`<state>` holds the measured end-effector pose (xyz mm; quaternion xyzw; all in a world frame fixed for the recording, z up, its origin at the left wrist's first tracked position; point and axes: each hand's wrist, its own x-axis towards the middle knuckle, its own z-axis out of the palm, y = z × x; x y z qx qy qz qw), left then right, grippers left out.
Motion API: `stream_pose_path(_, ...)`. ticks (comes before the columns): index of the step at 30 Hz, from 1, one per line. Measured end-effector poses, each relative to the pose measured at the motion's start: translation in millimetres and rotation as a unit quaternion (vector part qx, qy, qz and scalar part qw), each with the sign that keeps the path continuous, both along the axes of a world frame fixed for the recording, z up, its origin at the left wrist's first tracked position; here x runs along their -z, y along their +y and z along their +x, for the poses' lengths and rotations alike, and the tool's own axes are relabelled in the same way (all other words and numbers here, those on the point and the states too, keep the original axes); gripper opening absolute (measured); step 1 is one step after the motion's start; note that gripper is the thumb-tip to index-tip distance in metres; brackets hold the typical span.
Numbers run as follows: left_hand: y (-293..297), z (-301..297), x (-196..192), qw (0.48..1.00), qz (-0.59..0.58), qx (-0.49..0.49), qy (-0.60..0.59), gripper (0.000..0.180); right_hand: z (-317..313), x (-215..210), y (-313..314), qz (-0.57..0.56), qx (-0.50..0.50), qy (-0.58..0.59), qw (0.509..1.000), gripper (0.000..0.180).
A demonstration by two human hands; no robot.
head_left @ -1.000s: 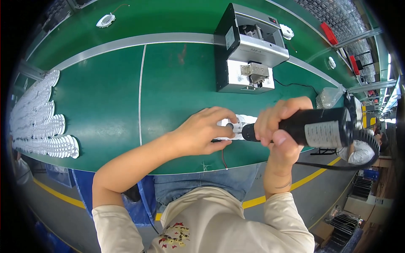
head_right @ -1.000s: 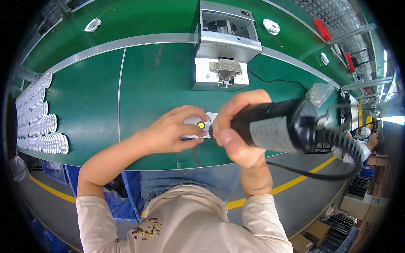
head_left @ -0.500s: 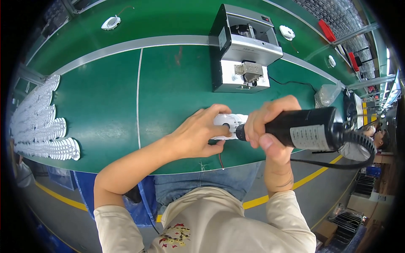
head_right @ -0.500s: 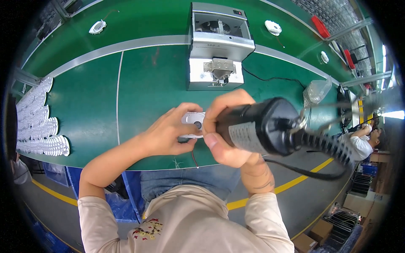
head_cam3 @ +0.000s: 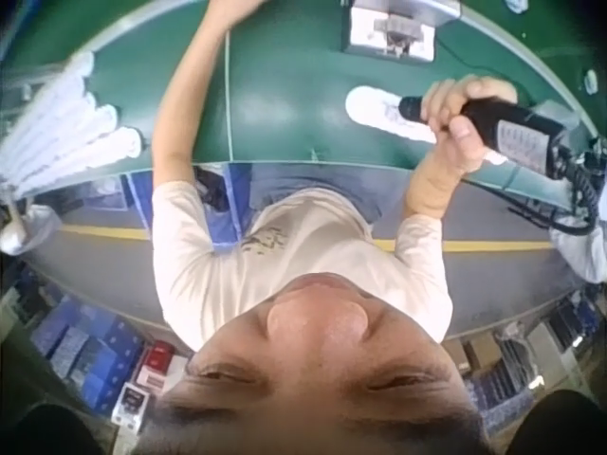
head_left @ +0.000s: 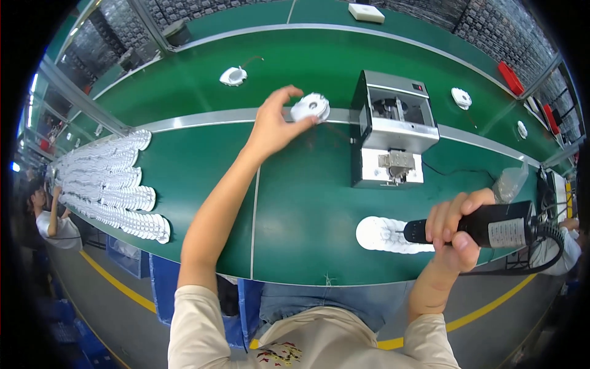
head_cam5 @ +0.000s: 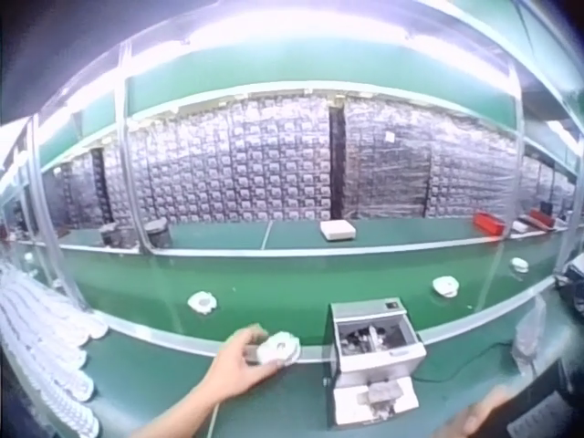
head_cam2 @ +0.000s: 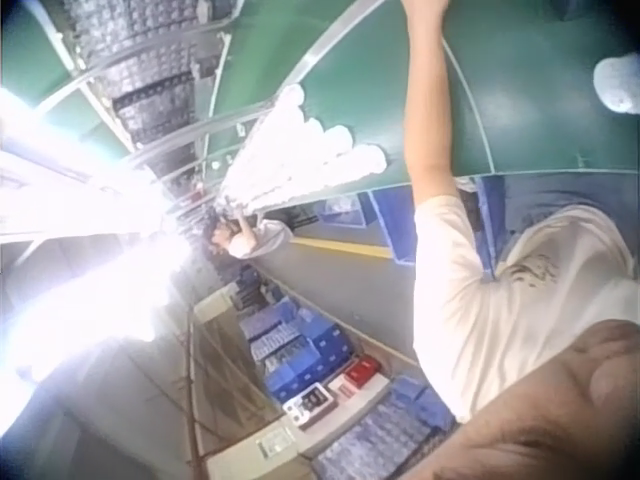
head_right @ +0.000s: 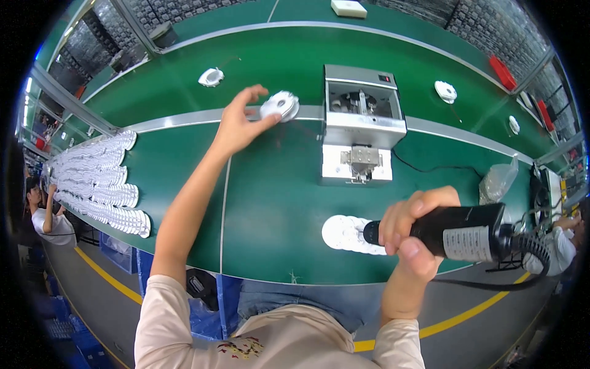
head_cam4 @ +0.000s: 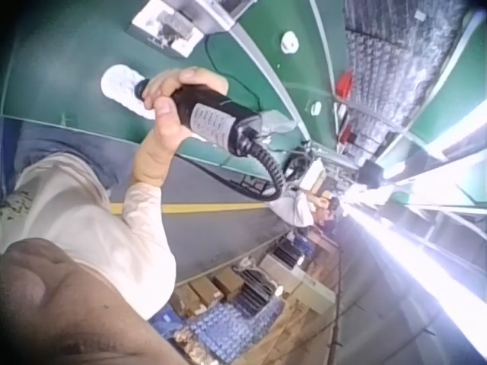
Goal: The person assembles small plastic lighting fixture components by hand at a factory workstation, using an electric screwdriver to secure screws from a screw feeder machine into the components held in a component jig.
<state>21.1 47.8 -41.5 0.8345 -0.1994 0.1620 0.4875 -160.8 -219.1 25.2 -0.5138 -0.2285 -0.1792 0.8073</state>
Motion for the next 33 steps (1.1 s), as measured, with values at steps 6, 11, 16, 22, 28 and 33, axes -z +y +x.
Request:
stream_pose_path(6,64,106,50,0.935,0.17,-0.293,-0.103,0.055,7,6,-7,-0.013,-0.028,-0.02,0.999,0.037)
stream_pose_path(11,90,142,54,0.898,0.247,-0.363,-0.011,0.051,10,5,-5,0.014,0.005,-0.001,1.0,0.037)
stream_pose_path(16,100,140,29,0.94,0.246,-0.231,0.053,0.056,11,5,-2,-0.007,-0.005,-0.004,1.0,0.037)
stream_pose_path(22,106,38,-61,0.877,0.295,0.025,0.378,0.088,13,8,-13,-0.012,-0.037,-0.028,0.999,0.036)
stream_pose_path(28,72,-36,-62,0.787,0.505,0.075,0.347,0.111,5,4,-1,-0.015,-0.015,0.004,1.0,0.036)
stream_pose_path(33,108,-64,-53,0.88,0.44,0.076,0.159,0.084,-9,3,-6,-0.033,0.008,0.004,0.999,0.037)
